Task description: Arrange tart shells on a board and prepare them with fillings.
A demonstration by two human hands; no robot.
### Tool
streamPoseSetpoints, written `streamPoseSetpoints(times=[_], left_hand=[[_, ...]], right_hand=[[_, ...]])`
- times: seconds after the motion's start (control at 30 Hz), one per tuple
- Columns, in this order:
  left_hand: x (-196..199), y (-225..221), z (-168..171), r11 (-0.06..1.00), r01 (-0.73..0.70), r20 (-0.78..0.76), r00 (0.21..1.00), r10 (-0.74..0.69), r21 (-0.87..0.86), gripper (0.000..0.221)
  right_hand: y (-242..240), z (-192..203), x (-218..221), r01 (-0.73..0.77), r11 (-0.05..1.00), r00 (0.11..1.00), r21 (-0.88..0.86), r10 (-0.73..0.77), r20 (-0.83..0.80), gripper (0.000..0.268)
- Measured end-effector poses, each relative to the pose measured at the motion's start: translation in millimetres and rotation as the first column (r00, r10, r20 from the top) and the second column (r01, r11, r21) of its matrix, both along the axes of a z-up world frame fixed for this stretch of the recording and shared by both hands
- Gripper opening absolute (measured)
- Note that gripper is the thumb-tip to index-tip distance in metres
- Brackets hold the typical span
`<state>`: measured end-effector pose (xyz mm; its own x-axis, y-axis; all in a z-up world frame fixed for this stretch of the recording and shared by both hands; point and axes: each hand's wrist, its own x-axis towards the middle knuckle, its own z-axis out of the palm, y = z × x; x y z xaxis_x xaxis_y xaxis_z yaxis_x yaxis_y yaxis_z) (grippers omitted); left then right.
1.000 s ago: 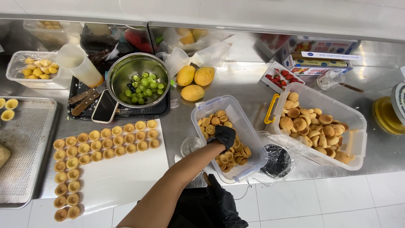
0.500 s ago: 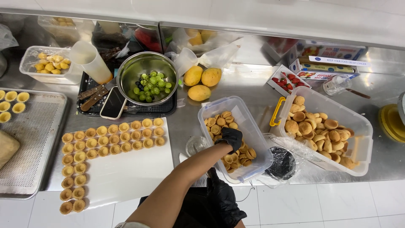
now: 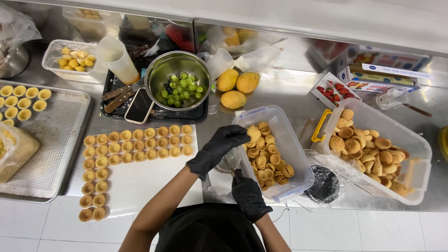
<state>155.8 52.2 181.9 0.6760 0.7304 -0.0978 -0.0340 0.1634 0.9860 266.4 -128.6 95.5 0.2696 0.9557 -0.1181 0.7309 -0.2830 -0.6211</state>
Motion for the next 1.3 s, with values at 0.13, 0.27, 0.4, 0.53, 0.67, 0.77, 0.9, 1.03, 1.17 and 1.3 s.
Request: streamPoseSetpoints(times=[0.13,0.27,0.4,0.53,0.67,0.77,0.9,1.03,1.17,1.3], left_hand=[[-60.6,-19.9,-56.8,0.900,-0.267,0.126,0.937,0.326,-0.344,0.031],[-93.3,-43.8,-109.0,0.716,-0.372,0.076,0.857,0.509,-0.591,0.030],[-99.2,-58.0,-121.1,0.654,-0.379,0.065,0.834,0.548,-0.655,0.029],[-95.4,-59.9,-119.0,0.641,-0.405,0.022,0.835,0.550,-0.652,0.030],[-90.3,-60.4,-98.4,0.669,-0.412,0.004,0.850,0.528,-0.619,0.031],[-88.7,-63.2,-114.7,0.692,-0.420,-0.042,0.870,0.492,-0.588,0.029],[-82.7,-69.2,-119.8,0.733,-0.392,-0.049,0.896,0.442,-0.556,0.028],[-73.4,-72.9,-116.2,0.729,-0.313,0.015,0.914,0.405,-0.609,0.025],[-65.9,-73.9,-109.4,0.692,-0.296,-0.010,0.923,0.385,-0.658,0.025],[-63.8,-78.3,-137.0,0.737,-0.283,0.007,0.932,0.363,-0.614,0.024]], right_hand=[[11.7,-3.3,9.5,-0.041,0.999,0.998,-0.010,0.042,0.038,0.029],[0.9,9.9,30.3,-0.094,0.967,0.960,0.236,0.151,-0.237,0.047],[-11.9,54.7,33.4,0.027,1.000,0.948,-0.003,-0.027,-0.317,0.043],[-29.3,61.0,38.6,0.164,0.965,0.867,-0.203,-0.239,-0.436,0.039],[-52.2,58.5,58.1,0.218,0.937,0.799,-0.273,-0.332,-0.502,0.039],[-76.5,49.8,83.4,0.226,0.946,0.736,-0.234,-0.323,-0.595,0.041],[-99.5,57.4,87.4,0.302,0.901,0.539,-0.312,-0.432,-0.723,0.043],[-111.7,33.2,77.4,0.404,0.817,0.259,-0.411,-0.534,-0.805,0.042],[-112.7,27.7,56.3,0.362,0.757,0.112,-0.545,-0.615,-0.780,0.042],[-110.1,21.0,44.7,0.403,0.755,0.172,-0.517,-0.618,-0.767,0.041]])
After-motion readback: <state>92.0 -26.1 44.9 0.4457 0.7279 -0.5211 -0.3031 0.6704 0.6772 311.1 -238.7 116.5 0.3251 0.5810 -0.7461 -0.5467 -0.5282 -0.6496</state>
